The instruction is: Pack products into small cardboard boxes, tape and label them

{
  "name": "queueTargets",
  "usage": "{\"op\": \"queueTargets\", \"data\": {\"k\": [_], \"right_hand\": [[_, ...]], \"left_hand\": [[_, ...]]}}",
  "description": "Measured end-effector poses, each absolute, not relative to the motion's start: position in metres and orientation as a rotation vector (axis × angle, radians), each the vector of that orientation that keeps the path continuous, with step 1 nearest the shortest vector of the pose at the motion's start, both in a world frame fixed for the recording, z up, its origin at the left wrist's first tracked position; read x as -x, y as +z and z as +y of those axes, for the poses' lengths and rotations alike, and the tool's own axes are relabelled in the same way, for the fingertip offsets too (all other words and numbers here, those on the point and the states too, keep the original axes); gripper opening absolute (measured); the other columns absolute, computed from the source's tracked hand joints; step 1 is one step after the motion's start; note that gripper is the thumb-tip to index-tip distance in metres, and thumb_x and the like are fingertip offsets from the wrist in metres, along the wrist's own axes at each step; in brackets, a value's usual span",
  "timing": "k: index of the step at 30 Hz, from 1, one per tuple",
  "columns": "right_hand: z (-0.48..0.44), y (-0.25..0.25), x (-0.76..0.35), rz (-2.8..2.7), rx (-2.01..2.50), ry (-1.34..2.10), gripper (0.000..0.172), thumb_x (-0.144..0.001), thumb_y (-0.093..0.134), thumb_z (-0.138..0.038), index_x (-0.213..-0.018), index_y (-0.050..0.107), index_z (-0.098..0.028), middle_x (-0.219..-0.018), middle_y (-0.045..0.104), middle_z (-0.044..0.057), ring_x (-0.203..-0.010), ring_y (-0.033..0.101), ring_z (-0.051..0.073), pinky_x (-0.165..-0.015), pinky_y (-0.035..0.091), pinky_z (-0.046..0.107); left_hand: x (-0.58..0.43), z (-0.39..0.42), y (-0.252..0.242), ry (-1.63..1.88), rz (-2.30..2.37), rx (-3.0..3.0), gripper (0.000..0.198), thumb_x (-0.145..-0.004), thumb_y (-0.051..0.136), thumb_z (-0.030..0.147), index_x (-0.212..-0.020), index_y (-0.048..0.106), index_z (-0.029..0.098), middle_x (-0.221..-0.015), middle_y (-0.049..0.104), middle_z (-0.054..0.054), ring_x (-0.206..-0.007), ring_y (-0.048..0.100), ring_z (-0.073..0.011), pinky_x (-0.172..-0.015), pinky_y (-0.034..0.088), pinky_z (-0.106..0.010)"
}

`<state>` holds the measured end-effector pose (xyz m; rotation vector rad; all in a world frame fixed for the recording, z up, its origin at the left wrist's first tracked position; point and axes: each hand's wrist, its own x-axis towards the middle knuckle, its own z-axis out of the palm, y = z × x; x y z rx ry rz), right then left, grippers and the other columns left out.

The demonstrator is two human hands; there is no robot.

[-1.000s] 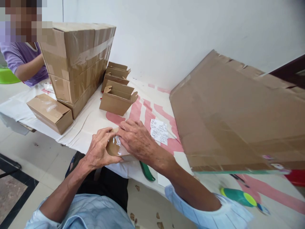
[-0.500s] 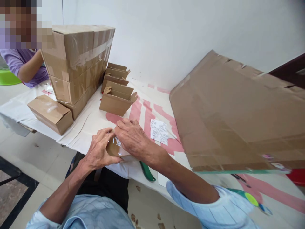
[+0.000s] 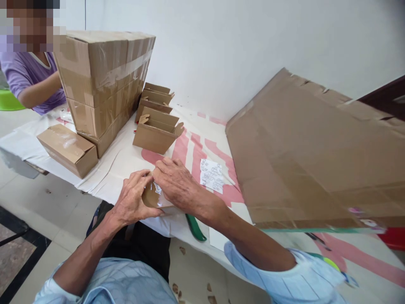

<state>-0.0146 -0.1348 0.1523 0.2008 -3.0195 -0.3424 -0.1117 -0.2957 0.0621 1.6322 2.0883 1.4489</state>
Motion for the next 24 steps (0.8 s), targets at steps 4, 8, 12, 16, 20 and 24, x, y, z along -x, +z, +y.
{"op": "queueTargets", "data": {"k": [4,8,12,16,20,24], "right_hand": [[-0.129,0.148,0.015,-2.996,-0.241,-0.220,0.020,-0.095,0.051,-0.005,-0.093,0.067,-0.017,-0.093,0.063,0.011,-0.088,0.049,0.027,-0.081,0.036,0.041],[-0.122,0.146,0.018,-2.965,-0.205,-0.060,0.025,-0.099,0.045,-0.005,-0.092,0.066,-0.017,-0.093,0.063,0.010,-0.089,0.050,0.025,-0.084,0.040,0.040],[-0.115,0.151,0.019,-2.983,-0.237,0.050,0.029,-0.101,0.043,-0.004,-0.091,0.067,-0.017,-0.096,0.063,0.010,-0.092,0.053,0.024,-0.088,0.042,0.038],[-0.114,0.158,0.016,-3.007,-0.296,0.028,0.022,-0.099,0.051,-0.006,-0.088,0.067,-0.017,-0.096,0.062,0.009,-0.091,0.052,0.024,-0.086,0.042,0.039],[-0.116,0.160,0.016,-3.025,-0.288,-0.010,0.020,-0.100,0.053,-0.009,-0.088,0.067,-0.017,-0.095,0.061,0.008,-0.090,0.051,0.023,-0.085,0.041,0.038],[-0.115,0.156,0.019,-3.038,-0.292,0.001,0.022,-0.101,0.052,-0.009,-0.086,0.066,-0.017,-0.093,0.062,0.008,-0.091,0.052,0.023,-0.088,0.041,0.038]], "left_hand": [[0.112,-0.296,0.062,1.443,2.097,-1.638,0.100,-0.057,0.103,0.042,-0.144,0.059,0.023,-0.152,0.057,-0.021,-0.144,0.051,-0.0437,-0.118,0.042,-0.064],[0.112,-0.296,0.062,1.437,2.099,-1.632,0.103,-0.057,0.103,0.044,-0.147,0.058,0.023,-0.152,0.057,-0.020,-0.144,0.051,-0.0437,-0.118,0.042,-0.063],[0.112,-0.297,0.064,1.421,2.114,-1.626,0.102,-0.058,0.102,0.047,-0.147,0.058,0.023,-0.152,0.056,-0.020,-0.145,0.050,-0.0435,-0.120,0.041,-0.063],[0.111,-0.297,0.065,1.405,2.117,-1.625,0.106,-0.059,0.102,0.045,-0.152,0.055,0.025,-0.154,0.055,-0.019,-0.146,0.050,-0.0430,-0.121,0.040,-0.062],[0.112,-0.297,0.064,1.408,2.115,-1.620,0.105,-0.059,0.101,0.045,-0.151,0.055,0.027,-0.155,0.055,-0.018,-0.146,0.050,-0.0434,-0.121,0.039,-0.063],[0.112,-0.296,0.062,1.420,2.109,-1.625,0.103,-0.058,0.102,0.046,-0.148,0.057,0.026,-0.154,0.055,-0.020,-0.146,0.050,-0.0438,-0.120,0.040,-0.064]]}}
